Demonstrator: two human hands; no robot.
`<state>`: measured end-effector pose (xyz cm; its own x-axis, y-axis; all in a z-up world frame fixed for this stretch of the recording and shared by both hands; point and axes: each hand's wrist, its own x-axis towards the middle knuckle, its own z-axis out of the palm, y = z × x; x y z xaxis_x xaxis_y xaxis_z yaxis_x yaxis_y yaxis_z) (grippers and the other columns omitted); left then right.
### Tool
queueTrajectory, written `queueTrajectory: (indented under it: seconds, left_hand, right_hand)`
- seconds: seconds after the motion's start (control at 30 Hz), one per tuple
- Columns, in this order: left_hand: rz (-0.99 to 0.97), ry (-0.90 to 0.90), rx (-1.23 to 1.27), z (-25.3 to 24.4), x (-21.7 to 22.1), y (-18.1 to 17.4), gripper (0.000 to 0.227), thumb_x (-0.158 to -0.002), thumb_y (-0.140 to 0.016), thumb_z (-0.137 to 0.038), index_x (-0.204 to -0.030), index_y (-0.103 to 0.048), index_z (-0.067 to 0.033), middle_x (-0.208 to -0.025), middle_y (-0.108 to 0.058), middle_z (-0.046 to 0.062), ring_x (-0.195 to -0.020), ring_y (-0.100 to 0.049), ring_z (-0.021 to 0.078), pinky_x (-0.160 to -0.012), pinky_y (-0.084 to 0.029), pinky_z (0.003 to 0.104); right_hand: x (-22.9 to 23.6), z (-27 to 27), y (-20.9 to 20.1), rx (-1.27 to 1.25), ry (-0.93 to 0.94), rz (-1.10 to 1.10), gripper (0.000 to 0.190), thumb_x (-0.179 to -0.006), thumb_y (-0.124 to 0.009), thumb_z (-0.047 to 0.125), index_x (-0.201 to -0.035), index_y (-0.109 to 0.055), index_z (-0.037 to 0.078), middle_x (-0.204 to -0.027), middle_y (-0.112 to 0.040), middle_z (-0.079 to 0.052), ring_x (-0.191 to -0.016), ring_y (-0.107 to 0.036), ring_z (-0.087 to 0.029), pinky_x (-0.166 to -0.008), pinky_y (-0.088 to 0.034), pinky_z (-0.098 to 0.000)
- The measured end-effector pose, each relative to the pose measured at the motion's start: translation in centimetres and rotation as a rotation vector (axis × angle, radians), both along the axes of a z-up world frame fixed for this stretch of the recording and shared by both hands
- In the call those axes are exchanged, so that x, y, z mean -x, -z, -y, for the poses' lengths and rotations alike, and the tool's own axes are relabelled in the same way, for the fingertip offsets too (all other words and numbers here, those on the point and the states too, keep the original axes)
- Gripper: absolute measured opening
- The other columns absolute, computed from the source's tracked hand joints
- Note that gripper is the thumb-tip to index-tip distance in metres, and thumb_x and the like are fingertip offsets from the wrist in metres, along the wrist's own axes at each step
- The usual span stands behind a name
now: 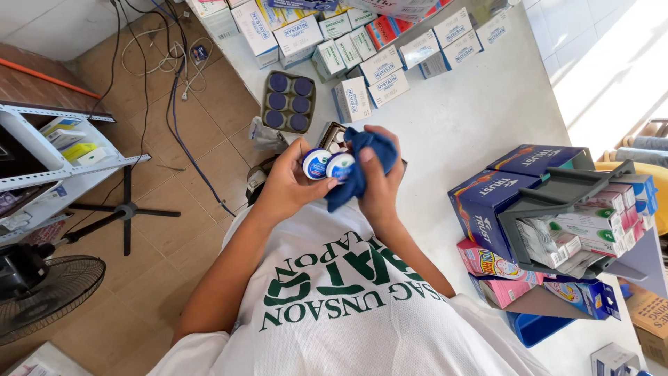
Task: The person wipes small jars with a blue cloth, picking them up one by one from a cardboard box on a counter. The person wipes the lids and sides of the jars and places them back into the box. The task is performed in a room with shelves and various boxes in the background.
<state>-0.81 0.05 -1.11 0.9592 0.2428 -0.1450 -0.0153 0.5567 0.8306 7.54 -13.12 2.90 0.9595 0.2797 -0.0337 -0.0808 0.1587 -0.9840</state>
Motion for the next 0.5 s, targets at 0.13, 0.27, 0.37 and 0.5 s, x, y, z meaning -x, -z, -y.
queueTrajectory:
  seconds: [0.13, 0.27, 0.37, 0.5]
  left_hand:
    - [-0.012, -0.039, 0.034, 0.3, 0.6, 0.0, 0.044, -0.081, -0.086, -0.001, -0.101, -0.047, 0.0003, -0.087, -0.062, 0.008, -0.084, -0.068, 0.0117, -0.072, -0.063, 0.025]
    - [-0.076, -0.175, -0.208, 0.6, 0.6, 0.1, 0.052, -0.078, -0.092, -0.016, -0.099, -0.049, 0.0039, -0.082, -0.061, 0.013, -0.084, -0.063, 0.014, -0.074, -0.061, 0.032]
    - [-0.088, -0.194, -0.251, 1.2, 0.8, 0.1, 0.052, -0.078, -0.092, -0.017, -0.099, -0.05, 0.0048, -0.08, -0.062, 0.017, -0.082, -0.065, 0.0175, -0.073, -0.062, 0.034]
    - [-0.08, -0.183, -0.179, 0.4, 2.1, -1.2, 0.046, -0.078, -0.091, -0.007, -0.095, -0.05, 0.0028, -0.078, -0.058, 0.011, -0.083, -0.066, 0.0149, -0.073, -0.062, 0.031]
  right_hand:
    - [-0.2, 0.4, -0.4, -0.024, -0.085, -0.042, 0.051, -0.095, -0.066, 0.044, -0.132, -0.055, 0.011, -0.087, -0.072, -0.016, -0.071, -0.07, -0.016, -0.058, -0.054, -0.025]
    - [0.4, 1.1, 0.4, 0.404, -0.175, 0.626, 0.064, -0.094, -0.063, 0.059, -0.135, -0.061, 0.01, -0.131, -0.045, -0.015, -0.128, -0.047, -0.032, -0.115, -0.034, -0.0459]
    - [0.5, 0.9, 0.2, 0.458, -0.209, 0.724, 0.058, -0.088, -0.078, 0.044, -0.132, -0.065, 0.009, -0.126, -0.049, -0.016, -0.122, -0.054, -0.036, -0.111, -0.041, -0.0458]
    - [0.1, 0.8, -1.0, 0.291, -0.214, 0.186, 0.051, -0.096, -0.067, 0.046, -0.132, -0.062, 0.01, -0.127, -0.062, -0.014, -0.118, -0.057, -0.022, -0.108, -0.042, -0.0421]
